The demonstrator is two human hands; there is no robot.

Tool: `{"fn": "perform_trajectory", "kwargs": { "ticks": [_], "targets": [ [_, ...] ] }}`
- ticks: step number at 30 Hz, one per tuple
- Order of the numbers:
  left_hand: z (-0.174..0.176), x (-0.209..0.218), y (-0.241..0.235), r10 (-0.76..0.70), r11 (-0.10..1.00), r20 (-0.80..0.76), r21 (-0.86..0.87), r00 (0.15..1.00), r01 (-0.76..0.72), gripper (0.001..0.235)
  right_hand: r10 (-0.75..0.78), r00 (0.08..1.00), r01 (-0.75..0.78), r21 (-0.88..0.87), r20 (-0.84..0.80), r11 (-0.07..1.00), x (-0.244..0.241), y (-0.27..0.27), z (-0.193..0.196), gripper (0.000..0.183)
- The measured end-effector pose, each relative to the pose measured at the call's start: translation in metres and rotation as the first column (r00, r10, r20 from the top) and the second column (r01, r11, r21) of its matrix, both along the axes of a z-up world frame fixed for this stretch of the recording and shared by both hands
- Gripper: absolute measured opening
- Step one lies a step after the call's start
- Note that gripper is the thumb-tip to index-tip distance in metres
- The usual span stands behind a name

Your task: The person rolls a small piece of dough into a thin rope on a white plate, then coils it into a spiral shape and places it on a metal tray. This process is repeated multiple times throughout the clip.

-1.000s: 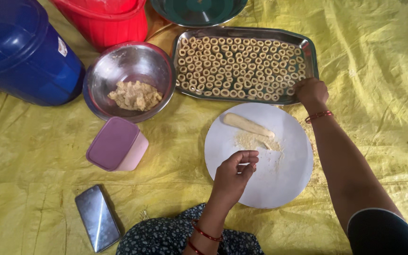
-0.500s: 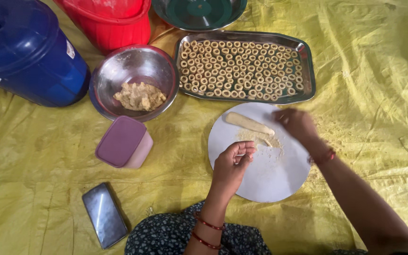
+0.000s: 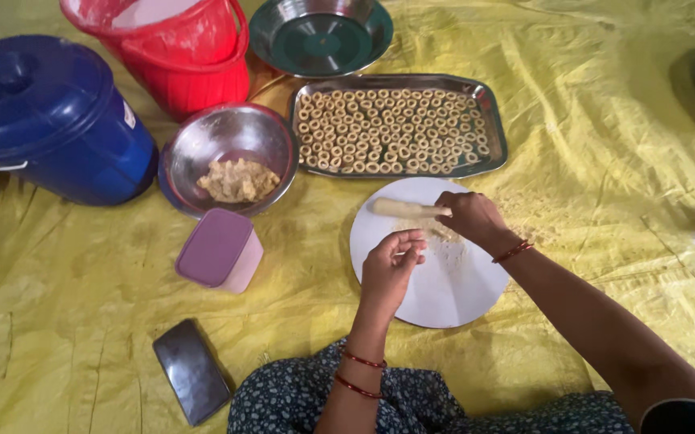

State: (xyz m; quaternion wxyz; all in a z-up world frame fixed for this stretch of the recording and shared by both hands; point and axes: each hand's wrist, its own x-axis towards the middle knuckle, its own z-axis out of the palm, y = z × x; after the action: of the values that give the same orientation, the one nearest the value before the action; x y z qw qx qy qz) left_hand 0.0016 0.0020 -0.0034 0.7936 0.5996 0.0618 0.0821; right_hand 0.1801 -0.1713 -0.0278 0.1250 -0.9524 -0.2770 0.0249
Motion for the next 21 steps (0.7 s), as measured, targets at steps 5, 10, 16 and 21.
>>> {"fn": "perform_trajectory", "kwargs": {
  "ticks": [5, 10, 16, 21],
  "targets": [
    [-0.005, 0.006, -0.002, -0.059, 0.995, -0.005, -0.075, 0.998, 0.059, 0.025, -0.004, 0.998, 0.019, 0.244, -0.061, 0.97, 0.016, -0.008, -0.024, 0.032],
    [-0.002, 0.004, 0.001, -0.055, 0.998, -0.021, -0.011, 0.998, 0.055, 0.026, 0.062, 0.675, 0.496, 0.514, -0.735, 0.699, 0.041, -0.018, -0.049, 0.04],
    [0.011, 0.002, 0.004, -0.043, 0.999, -0.074, -0.027, 0.996, 0.041, 0.025, -0.285, 0.822, 0.437, 0.226, -0.493, 0.871, 0.033, -0.002, -0.031, 0.033],
    [0.015, 0.0, 0.005, -0.032, 0.999, -0.143, 0.016, 0.989, 0.035, 0.026, 0.034, 0.992, -0.028, -0.046, 0.125, 0.999, 0.009, 0.005, -0.019, 0.019]
  ]
}}
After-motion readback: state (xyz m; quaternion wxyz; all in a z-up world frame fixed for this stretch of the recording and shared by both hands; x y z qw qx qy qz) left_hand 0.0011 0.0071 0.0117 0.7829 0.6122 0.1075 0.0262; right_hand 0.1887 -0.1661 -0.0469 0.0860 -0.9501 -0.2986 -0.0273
